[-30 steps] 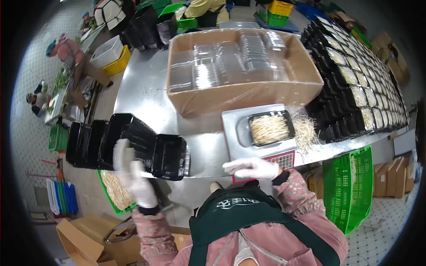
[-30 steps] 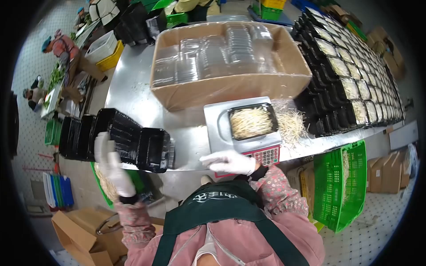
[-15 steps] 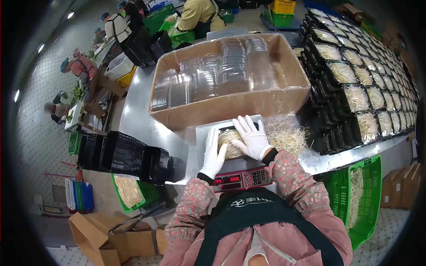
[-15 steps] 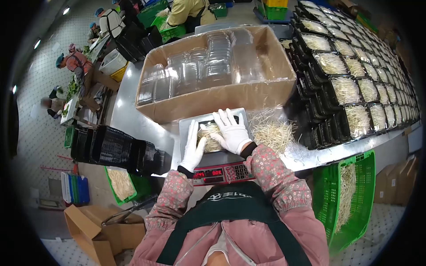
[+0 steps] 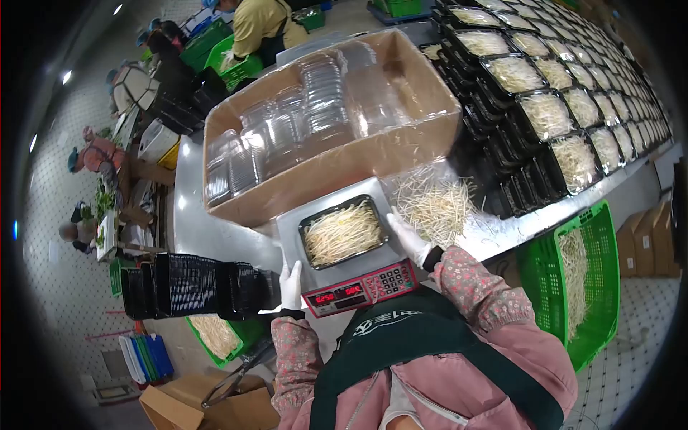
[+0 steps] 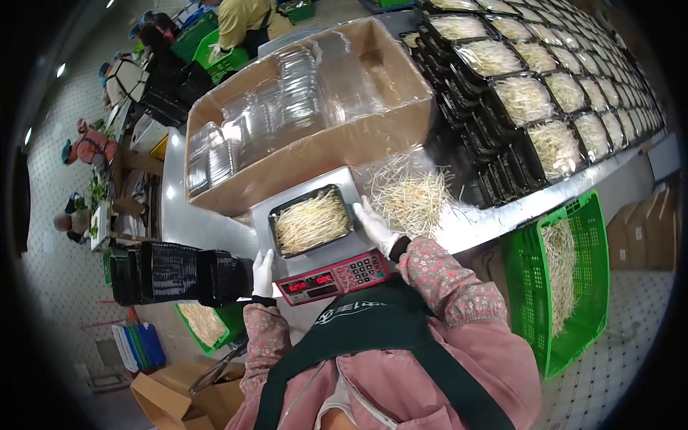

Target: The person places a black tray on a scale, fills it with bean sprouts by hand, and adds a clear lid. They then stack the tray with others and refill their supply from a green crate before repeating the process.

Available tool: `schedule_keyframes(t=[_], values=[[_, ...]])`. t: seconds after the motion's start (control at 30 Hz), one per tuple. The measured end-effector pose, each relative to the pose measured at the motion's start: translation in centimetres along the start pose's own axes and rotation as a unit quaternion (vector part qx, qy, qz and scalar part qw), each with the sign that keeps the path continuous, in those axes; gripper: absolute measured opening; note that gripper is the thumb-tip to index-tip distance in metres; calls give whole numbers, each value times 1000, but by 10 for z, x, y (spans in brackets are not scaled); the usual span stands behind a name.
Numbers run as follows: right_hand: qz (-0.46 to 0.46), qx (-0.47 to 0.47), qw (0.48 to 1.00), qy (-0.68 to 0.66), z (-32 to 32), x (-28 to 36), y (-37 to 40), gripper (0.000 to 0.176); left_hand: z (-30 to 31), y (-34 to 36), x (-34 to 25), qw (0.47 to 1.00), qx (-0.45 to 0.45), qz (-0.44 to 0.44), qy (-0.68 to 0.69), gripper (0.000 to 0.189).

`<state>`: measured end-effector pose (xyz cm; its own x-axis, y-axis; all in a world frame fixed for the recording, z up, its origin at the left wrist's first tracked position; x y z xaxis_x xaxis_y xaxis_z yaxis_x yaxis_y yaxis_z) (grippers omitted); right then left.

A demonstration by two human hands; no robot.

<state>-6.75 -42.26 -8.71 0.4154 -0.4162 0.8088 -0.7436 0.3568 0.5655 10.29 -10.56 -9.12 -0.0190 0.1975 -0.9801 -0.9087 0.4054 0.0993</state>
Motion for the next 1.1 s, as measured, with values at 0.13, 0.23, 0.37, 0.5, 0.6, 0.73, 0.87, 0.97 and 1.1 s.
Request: schedule_keyframes(t=[0.13,0.23,0.37,0.5,0.6,0.73,0.87,0.97,1.1], values=[[20,36,999,-10,-52,-7,-7,82,54,-13,23,998,-24,48,36,40],[21,12,998,61,-62,-7,-8,75,70,-15,24,998,-17,46,47,40],[280,-125,925,223,4,45,23,45,71,-11,19,998,-32,31,45,49],[314,-400,807,301,173,76,23,42,91,0,-19,983,-96,-70,-137,57],[106,-423,812,387,253,17,-44,62,91,11,-42,989,-145,-30,-14,53],[135,-217,828,500,163,5,-29,62,81,18,-72,985,-160,-58,-8,54],[243,-146,871,401,148,37,-6,50,69,26,-81,983,-172,-64,-23,51],[280,-242,859,355,155,85,-32,44,65,21,-87,976,-196,-84,-41,46],[119,-133,769,613,99,87,-53,64,62,1,-108,958,-204,-168,-109,45]])
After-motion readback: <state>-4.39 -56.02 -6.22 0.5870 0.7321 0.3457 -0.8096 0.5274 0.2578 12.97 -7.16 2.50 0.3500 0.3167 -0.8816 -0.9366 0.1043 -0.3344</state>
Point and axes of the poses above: each hand's wrist, its own y-axis away from the middle knuckle, its own z-axis out of the back of the hand, x = y × z, the point moved 8 cm from there along -y, towards the middle knuckle, and after that the axes turned 13 degrees about -z, right-handed, at the moved point
